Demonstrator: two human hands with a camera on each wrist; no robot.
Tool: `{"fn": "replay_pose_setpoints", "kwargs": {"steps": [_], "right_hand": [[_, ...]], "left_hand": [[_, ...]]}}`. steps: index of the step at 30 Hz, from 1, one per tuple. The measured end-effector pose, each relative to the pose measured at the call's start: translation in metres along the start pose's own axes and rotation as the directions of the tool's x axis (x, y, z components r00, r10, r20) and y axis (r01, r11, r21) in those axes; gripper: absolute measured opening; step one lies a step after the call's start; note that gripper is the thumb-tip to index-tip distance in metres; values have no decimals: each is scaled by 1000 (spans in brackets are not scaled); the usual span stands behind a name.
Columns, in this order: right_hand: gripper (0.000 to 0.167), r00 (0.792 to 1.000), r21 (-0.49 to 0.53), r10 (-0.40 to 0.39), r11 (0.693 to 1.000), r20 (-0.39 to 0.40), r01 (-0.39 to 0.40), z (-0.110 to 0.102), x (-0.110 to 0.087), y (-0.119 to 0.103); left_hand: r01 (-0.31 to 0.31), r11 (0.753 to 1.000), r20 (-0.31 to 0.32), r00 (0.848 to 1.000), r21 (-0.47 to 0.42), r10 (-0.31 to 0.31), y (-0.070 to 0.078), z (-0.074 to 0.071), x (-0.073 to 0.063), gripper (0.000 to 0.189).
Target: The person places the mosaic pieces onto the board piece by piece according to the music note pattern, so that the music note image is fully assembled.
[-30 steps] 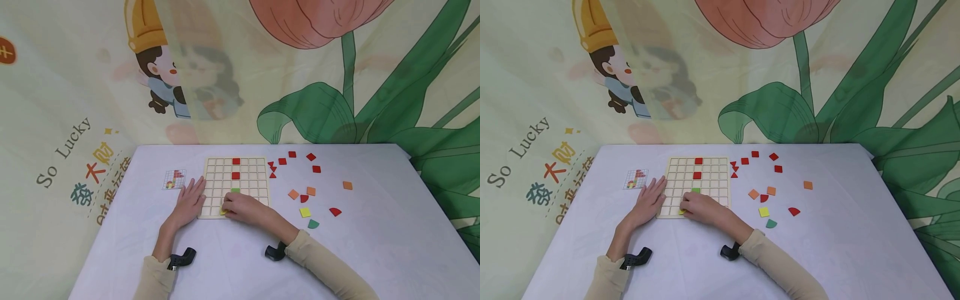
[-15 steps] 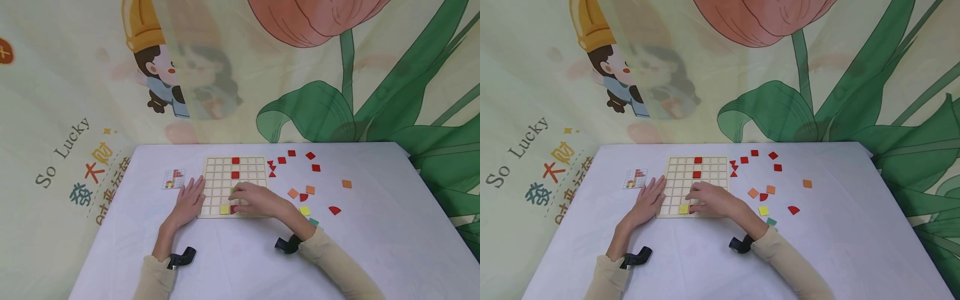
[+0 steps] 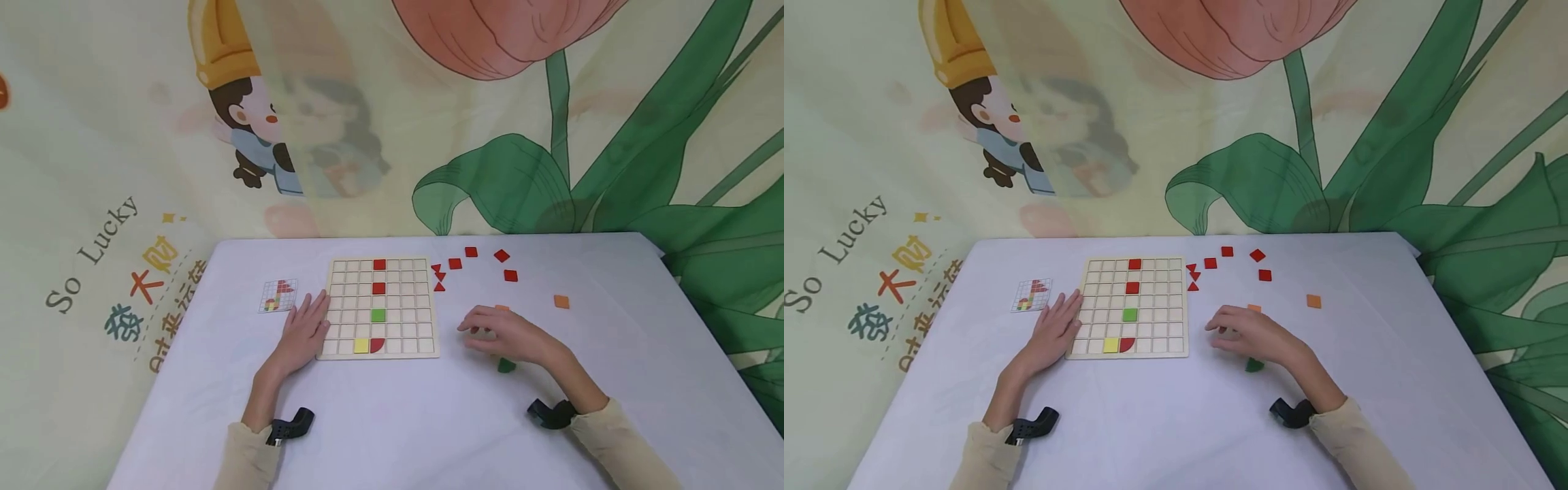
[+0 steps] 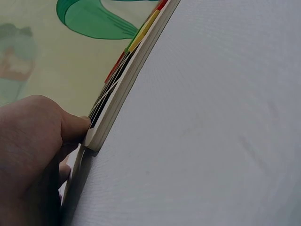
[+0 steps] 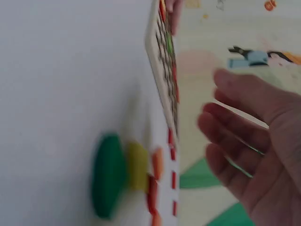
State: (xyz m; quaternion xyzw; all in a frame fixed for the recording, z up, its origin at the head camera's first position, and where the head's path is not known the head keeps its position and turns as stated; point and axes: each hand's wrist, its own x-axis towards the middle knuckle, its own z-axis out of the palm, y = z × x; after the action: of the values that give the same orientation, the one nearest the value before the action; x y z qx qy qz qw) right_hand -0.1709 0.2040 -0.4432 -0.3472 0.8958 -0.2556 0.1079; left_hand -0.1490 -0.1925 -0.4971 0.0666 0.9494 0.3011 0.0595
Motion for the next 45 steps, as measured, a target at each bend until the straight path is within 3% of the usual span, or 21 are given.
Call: {"fn": "replay_pose_setpoints", "kwargs": {"steps": [7,14,27,38,45], "right_hand": [[32,988,-69,133,989,74,-128,-18,-13,9],[34,969,-72,202,978,140,-194,-16,-16,17],[24,963,-141,188,977,194,-162,-9,-14,22],[26,976,-139,164,980,145,-144,-4,-14,22],[27,978,-203,172,968,116,-146,-1,-11,23]], "left_hand": [[-9,1000,-6,1000,-12,9,1,-2,0,56],[-15,1000,-21,1000,-2,15,1,-2,-1,56],[4,1000,-9,1000,1,-4,1,-1,-1,56],[9,1000,-12,1000,1,-9,2,-1,-2,56],[4,1000,-16,1000,7,-4,2,1,-1,56]]}}
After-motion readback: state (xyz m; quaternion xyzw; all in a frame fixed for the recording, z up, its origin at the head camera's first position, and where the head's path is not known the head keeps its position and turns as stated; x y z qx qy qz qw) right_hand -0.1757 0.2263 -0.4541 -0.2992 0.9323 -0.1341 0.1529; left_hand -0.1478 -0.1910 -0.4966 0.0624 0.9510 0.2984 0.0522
